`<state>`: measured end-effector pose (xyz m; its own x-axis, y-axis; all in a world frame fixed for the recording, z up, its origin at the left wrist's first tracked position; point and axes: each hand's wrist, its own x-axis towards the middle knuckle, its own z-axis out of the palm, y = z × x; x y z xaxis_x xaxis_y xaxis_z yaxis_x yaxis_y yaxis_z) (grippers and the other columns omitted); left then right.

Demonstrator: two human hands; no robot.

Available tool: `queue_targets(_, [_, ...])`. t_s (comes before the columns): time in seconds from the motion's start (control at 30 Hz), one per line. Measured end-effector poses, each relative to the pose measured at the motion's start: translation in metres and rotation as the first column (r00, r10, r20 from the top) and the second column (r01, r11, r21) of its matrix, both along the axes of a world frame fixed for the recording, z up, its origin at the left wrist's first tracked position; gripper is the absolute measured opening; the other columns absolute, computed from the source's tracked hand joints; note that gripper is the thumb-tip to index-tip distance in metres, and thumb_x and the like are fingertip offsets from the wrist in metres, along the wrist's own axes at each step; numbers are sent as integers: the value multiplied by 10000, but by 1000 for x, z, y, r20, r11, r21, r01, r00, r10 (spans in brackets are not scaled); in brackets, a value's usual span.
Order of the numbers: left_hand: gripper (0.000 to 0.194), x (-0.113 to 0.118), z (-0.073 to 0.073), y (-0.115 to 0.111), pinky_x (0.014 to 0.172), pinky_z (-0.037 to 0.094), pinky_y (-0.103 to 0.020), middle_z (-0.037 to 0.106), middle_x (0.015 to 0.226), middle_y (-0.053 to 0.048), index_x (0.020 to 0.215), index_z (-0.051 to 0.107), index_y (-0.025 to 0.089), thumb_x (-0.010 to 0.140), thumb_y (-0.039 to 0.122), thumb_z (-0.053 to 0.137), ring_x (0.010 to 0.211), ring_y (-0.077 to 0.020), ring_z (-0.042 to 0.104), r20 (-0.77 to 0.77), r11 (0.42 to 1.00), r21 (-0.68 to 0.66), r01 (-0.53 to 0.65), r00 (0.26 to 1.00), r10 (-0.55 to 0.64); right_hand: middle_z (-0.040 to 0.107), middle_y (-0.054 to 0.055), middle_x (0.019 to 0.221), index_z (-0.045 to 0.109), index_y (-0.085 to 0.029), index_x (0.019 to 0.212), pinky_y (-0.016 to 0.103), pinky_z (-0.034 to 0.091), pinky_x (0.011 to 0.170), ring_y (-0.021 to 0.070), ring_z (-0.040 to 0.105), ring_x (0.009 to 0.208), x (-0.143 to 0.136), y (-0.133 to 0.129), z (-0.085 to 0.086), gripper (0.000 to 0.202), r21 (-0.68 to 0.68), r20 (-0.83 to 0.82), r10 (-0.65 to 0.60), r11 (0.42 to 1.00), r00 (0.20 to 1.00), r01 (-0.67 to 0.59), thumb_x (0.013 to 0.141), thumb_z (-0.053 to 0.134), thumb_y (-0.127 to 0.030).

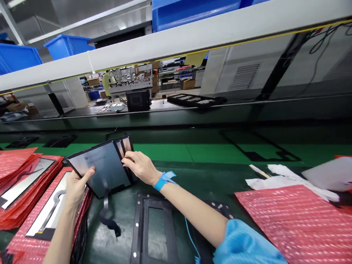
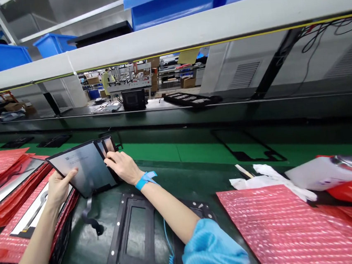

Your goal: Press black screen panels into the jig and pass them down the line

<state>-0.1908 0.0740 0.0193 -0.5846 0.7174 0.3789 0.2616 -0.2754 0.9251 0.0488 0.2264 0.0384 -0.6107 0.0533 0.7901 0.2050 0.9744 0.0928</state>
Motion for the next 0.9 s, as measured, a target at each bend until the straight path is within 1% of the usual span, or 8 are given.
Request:
queue_targets(0.13, [204, -4, 1, -1, 907, 541, -427, 696, 1029, -50, 1006, 663, 128, 866, 272, 699, 970, -194, 667, 5, 1000, -19, -5, 1000, 5, 591, 81, 1080, 617, -209, 1024, 332, 401, 754, 189, 530, 882, -1, 4, 4, 169, 16, 40, 25, 1000, 999, -26, 996, 465, -138])
queue_targets(0.23, [200, -2, 3, -2, 908, 540, -422, 709, 1012, -47, 988, 672, 128, 862, 280, 705, 962, -192, 675, 7, 1000, -29, -11, 1000, 11, 586, 90, 1065, 602, -193, 999, 338, 408, 759, 199, 521, 884, -5, 3, 7, 180, -2, 59, 42, 999, 997, -42, 1001, 434, -129])
queue_targets(0.3, [210, 1, 5, -2, 900, 543, -416, 713, 1010, -46, 995, 674, 131, 857, 285, 710, 950, -189, 679, 8, 999, -28, -17, 1000, 18, 579, 95, 1047, 589, -182, 975, 338, 415, 755, 201, 516, 871, -4, 1, 6, 162, -22, 69, 59, 998, 996, -57, 996, 439, -126])
queue_targets(0.47, [234, 6, 6, -1, 888, 549, -410, 709, 1023, -49, 1020, 669, 132, 848, 282, 720, 938, -187, 679, 13, 1000, -5, -24, 1000, 24, 563, 65, 1002, 546, -195, 875, 303, 438, 744, 173, 506, 816, 24, -13, -6, 119, -66, 99, 134, 990, 986, -128, 975, 501, -150])
queue_targets(0.57, [235, 5, 5, 1, 903, 543, -420, 705, 1022, -50, 1018, 667, 131, 841, 273, 727, 953, -189, 674, 19, 999, 14, -31, 999, 30, 546, 80, 1021, 532, -192, 868, 302, 446, 762, 176, 514, 852, 33, -15, -7, 115, -106, 78, 131, 987, 988, -123, 976, 502, -166])
queue_targets(0.67, [235, 5, 5, 3, 912, 539, -426, 702, 1020, -49, 1013, 668, 131, 832, 265, 734, 961, -191, 670, 24, 999, 31, -37, 999, 37, 538, 103, 1055, 539, -188, 889, 323, 442, 793, 197, 516, 912, 23, -7, -1, 132, -138, 39, 88, 987, 995, -82, 993, 458, -172])
queue_targets(0.77, [243, 5, 5, 3, 909, 541, -425, 703, 1018, -52, 1013, 668, 129, 824, 263, 742, 958, -191, 671, 26, 998, 41, -37, 999, 36, 551, 109, 1070, 562, -188, 919, 344, 429, 790, 217, 516, 934, 8, 4, 4, 140, -138, 23, 53, 989, 998, -50, 999, 447, -176])
queue_targets(0.9, [223, 3, 4, 3, 909, 543, -422, 713, 991, -42, 990, 672, 132, 822, 258, 744, 938, -187, 679, 32, 999, 35, -32, 999, 31, 572, 111, 1087, 590, -185, 992, 350, 413, 765, 225, 522, 925, 4, 12, 1, 118, -116, 20, 34, 993, 999, -32, 999, 475, -214])
